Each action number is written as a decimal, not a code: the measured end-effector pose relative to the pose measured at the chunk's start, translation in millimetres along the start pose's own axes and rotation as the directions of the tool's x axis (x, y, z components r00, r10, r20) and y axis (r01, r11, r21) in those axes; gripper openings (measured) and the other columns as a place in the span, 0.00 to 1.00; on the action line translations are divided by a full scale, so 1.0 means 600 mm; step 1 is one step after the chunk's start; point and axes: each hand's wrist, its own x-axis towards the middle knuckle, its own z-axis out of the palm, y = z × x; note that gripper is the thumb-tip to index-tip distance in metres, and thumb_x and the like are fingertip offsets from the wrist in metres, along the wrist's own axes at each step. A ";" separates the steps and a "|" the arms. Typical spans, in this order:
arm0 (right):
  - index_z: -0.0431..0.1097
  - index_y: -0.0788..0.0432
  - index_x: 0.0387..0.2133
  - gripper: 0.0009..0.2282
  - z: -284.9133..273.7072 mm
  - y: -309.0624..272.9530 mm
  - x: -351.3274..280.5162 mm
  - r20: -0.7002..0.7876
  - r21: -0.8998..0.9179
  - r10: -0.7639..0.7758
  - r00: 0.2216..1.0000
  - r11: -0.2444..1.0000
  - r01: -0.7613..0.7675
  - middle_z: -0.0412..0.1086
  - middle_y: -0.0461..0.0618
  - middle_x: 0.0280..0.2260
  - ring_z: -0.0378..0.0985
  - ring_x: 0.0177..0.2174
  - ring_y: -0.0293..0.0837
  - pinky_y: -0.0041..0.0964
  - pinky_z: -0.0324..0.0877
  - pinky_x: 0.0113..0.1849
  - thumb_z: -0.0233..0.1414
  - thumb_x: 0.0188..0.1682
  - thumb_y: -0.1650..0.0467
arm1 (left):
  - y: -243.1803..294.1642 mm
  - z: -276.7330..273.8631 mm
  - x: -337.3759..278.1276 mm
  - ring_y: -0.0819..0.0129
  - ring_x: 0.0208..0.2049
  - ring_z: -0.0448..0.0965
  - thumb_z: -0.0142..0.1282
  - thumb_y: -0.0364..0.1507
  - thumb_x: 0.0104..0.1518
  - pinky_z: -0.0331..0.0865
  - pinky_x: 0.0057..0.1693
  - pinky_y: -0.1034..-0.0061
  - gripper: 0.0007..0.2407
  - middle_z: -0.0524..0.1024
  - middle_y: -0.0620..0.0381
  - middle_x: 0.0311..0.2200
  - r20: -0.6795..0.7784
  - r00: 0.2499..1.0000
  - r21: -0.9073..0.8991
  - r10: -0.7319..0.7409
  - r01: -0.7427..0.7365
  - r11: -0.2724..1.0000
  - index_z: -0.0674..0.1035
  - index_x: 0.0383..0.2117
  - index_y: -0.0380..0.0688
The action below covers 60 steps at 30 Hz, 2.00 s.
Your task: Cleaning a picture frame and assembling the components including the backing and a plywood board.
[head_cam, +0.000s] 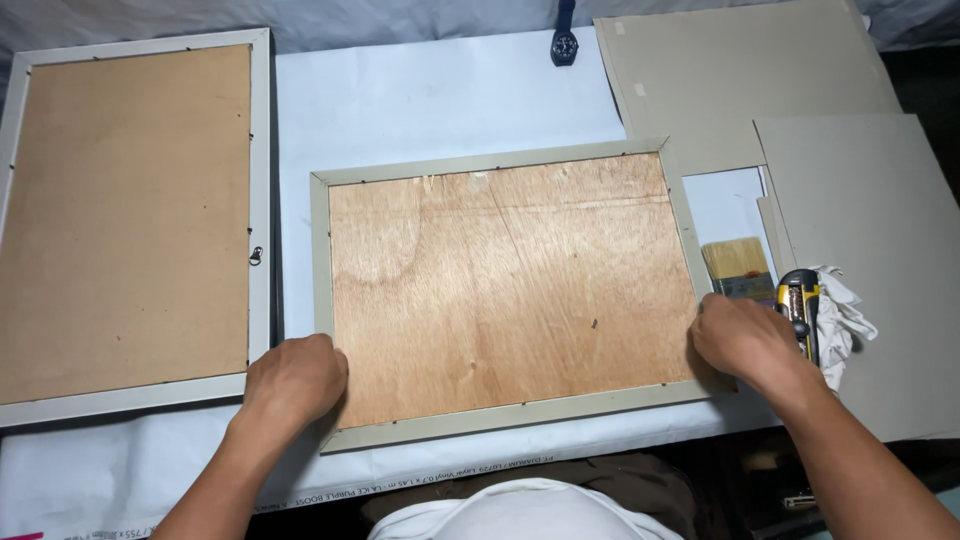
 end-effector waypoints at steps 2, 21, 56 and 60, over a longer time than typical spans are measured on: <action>0.80 0.63 0.35 0.16 0.004 0.003 0.008 0.002 -0.007 0.018 1.000 1.000 -0.018 0.81 0.61 0.34 0.85 0.31 0.55 0.52 0.76 0.42 0.41 0.52 0.70 | 0.000 -0.004 -0.004 0.50 0.32 0.83 0.40 0.31 0.61 0.76 0.46 0.59 0.16 0.83 0.42 0.34 -0.020 1.000 -0.004 -0.004 0.004 1.000 0.83 0.33 0.36; 0.85 0.62 0.26 0.13 -0.002 -0.020 0.007 -0.024 0.009 0.029 0.999 1.000 -0.029 0.80 0.62 0.32 0.84 0.30 0.57 0.49 0.74 0.40 0.48 0.43 0.73 | 0.003 0.015 0.028 0.51 0.28 0.83 0.43 0.26 0.57 0.78 0.40 0.60 0.13 0.82 0.39 0.29 -0.037 0.999 0.006 0.034 -0.034 0.999 0.83 0.31 0.33; 0.73 0.53 0.26 0.02 0.226 0.064 0.004 -0.556 0.204 -0.430 0.711 0.759 0.619 0.71 0.39 0.30 0.71 0.33 0.40 0.37 0.67 0.39 0.55 0.48 0.70 | 0.005 0.215 -0.070 0.73 0.28 0.72 0.55 0.23 0.56 0.72 0.37 0.72 0.05 0.68 0.65 0.25 -0.509 0.794 -0.172 0.334 -0.473 0.864 0.77 0.26 0.52; 0.71 0.53 0.25 0.02 0.221 0.060 0.004 -0.571 0.184 -0.443 0.691 0.751 0.634 0.71 0.39 0.28 0.70 0.31 0.40 0.36 0.66 0.38 0.55 0.47 0.72 | 0.006 0.212 -0.067 0.71 0.29 0.72 0.52 0.19 0.54 0.70 0.38 0.71 0.07 0.68 0.64 0.25 -0.518 0.780 -0.181 0.350 -0.500 0.847 0.76 0.26 0.51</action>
